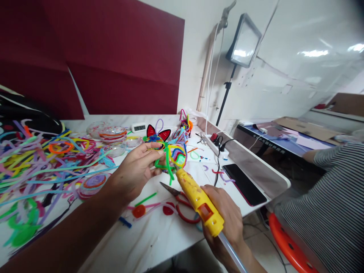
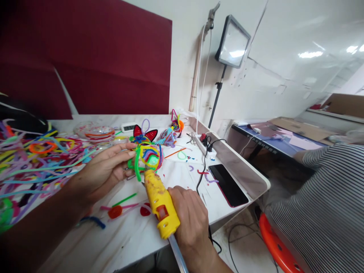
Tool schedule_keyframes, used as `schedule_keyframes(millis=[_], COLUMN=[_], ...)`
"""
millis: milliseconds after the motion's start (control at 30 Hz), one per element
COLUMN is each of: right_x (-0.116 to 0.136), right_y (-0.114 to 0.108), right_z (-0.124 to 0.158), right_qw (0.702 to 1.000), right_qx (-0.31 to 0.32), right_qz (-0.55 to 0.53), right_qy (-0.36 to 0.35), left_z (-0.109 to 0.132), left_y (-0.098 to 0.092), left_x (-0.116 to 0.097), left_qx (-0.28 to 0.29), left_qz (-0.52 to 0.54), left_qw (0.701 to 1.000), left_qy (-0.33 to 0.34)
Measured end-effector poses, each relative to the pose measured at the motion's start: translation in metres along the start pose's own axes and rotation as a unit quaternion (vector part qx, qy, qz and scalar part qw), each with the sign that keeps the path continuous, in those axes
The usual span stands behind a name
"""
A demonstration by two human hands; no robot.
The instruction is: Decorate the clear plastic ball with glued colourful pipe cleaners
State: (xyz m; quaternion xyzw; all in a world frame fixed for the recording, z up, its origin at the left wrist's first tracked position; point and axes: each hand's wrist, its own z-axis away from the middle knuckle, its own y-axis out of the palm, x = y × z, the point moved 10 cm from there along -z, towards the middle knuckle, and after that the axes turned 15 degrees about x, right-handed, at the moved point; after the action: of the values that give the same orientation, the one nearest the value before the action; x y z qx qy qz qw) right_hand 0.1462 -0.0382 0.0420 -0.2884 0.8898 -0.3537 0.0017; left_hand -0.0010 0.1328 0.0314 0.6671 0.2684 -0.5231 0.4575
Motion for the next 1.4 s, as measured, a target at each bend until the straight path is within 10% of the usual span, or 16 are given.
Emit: schedule_keyframes(millis=[1400], right_x=[0.01], right_y=[-0.006], right_z=[-0.001], right_qw=[0.999], right_qx=[-0.027], right_qz=[0.028], right_qy=[-0.028], left_z=[0.0], left_y=[0.001], left_x=[0.004], left_qx=[0.002], left_qz=[-0.004], left_qw=[1.0], left_qy=[-0.02])
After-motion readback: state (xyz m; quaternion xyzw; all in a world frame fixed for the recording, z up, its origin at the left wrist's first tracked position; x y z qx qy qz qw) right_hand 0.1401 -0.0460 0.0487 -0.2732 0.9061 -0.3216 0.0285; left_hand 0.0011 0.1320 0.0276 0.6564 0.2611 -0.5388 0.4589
